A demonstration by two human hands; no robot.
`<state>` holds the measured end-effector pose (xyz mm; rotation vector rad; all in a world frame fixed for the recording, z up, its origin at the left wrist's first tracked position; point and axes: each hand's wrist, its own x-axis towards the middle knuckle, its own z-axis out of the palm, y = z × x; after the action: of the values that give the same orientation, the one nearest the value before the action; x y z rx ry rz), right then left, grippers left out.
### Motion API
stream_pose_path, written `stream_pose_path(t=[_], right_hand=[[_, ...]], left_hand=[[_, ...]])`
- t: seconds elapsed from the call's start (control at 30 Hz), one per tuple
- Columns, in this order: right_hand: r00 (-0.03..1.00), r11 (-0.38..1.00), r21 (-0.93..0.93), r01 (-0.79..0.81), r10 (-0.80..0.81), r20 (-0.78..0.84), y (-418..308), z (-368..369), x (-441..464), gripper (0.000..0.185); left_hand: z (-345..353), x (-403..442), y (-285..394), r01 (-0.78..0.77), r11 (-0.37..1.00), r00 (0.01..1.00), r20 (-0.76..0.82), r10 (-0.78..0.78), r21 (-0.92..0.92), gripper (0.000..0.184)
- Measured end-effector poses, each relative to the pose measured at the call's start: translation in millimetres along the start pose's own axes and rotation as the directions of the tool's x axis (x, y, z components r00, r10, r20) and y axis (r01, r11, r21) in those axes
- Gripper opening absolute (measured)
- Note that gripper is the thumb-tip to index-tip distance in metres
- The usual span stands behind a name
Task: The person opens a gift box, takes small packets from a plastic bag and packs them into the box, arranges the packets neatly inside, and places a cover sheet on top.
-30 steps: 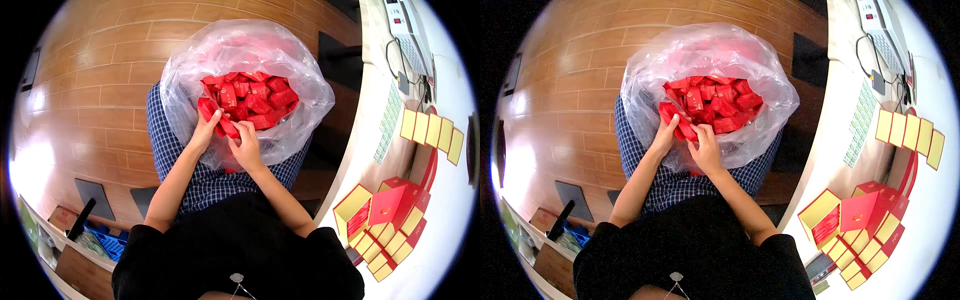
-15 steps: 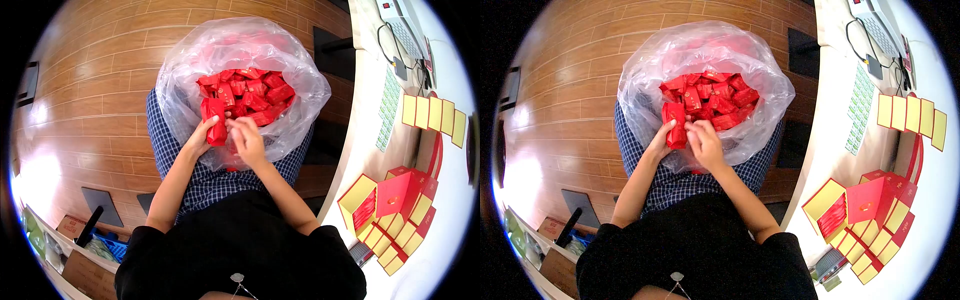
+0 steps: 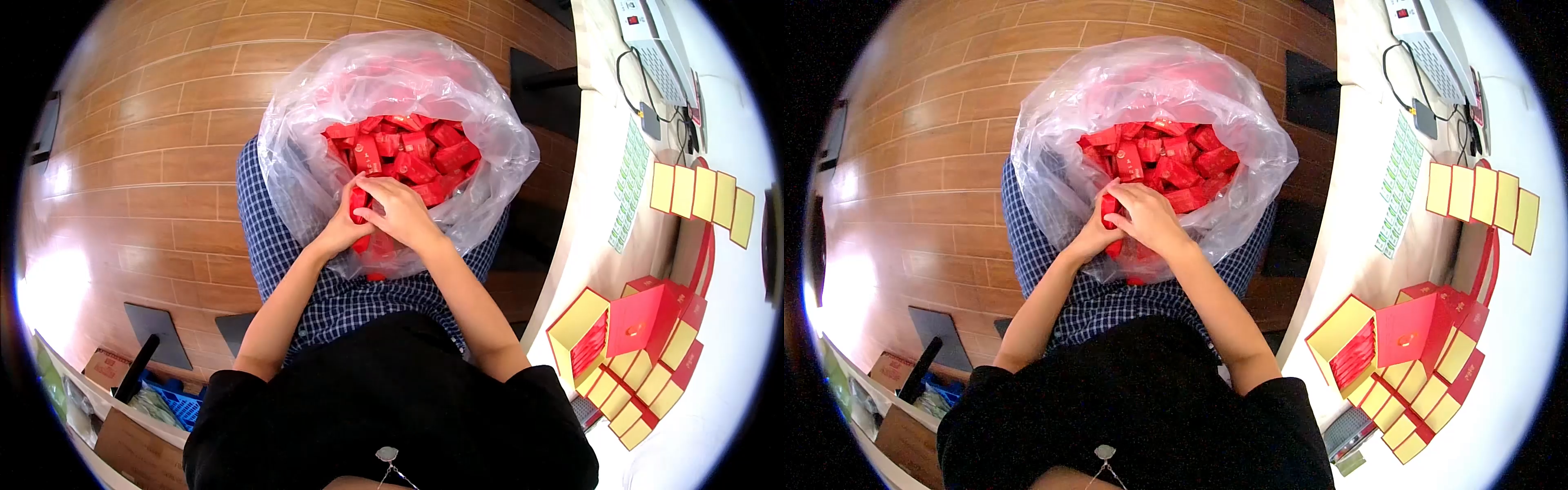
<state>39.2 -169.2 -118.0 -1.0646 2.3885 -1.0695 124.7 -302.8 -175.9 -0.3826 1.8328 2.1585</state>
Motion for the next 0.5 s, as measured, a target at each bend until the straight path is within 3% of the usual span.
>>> stream_pose_path(t=[0.13, 0.3, 0.37, 0.4, 0.43, 0.47, 0.5], right_hand=[[1.0, 0.999, -0.039, 0.017, -0.017, 0.016, 0.5, -3.2, 3.5, 0.034], [0.996, 0.996, -0.07, 0.049, -0.054, -0.071, 12.4, 14.8, 3.3, 0.022], [0.959, 0.945, 0.283, -0.164, 0.22, -0.179, 16.1, 20.4, 7.0, 0.017], [0.912, 0.842, 0.466, -0.272, 0.381, -0.155, 26.8, 26.3, 11.3, 0.016], [0.867, 0.81, 0.502, -0.305, 0.454, -0.206, 44.9, 35.8, 18.1, 0.018], [0.813, 0.775, 0.537, -0.333, 0.525, -0.253, 65.3, 47.1, 25.0, 0.019], [0.811, 0.772, 0.54, -0.336, 0.528, -0.251, 84.3, 59.8, 29.6, 0.019]], left_hand=[[2.2, 2.8, 2.9, -0.068, 0.995, 0.998, 0.003, 0.068, 0.066, 0.091], [2.0, 5.5, -1.4, -0.041, 0.998, 0.999, -0.013, 0.041, -0.055, 0.085], [0.9, 8.6, -9.2, -0.017, 0.996, 0.999, -0.051, 0.012, -0.093, 0.085], [0.3, 9.7, -13.6, 0.006, 0.991, 0.996, -0.082, -0.017, -0.132, 0.085], [-1.4, 11.1, -20.9, -0.035, 0.999, 0.988, -0.147, 0.037, 0.015, 0.082], [-1.8, 10.1, -18.3, -0.03, 0.999, 0.989, -0.148, 0.032, 0.016, 0.082], [-1.0, 8.7, -12.3, 0.034, 0.994, 0.977, -0.206, -0.056, -0.107, 0.079]])
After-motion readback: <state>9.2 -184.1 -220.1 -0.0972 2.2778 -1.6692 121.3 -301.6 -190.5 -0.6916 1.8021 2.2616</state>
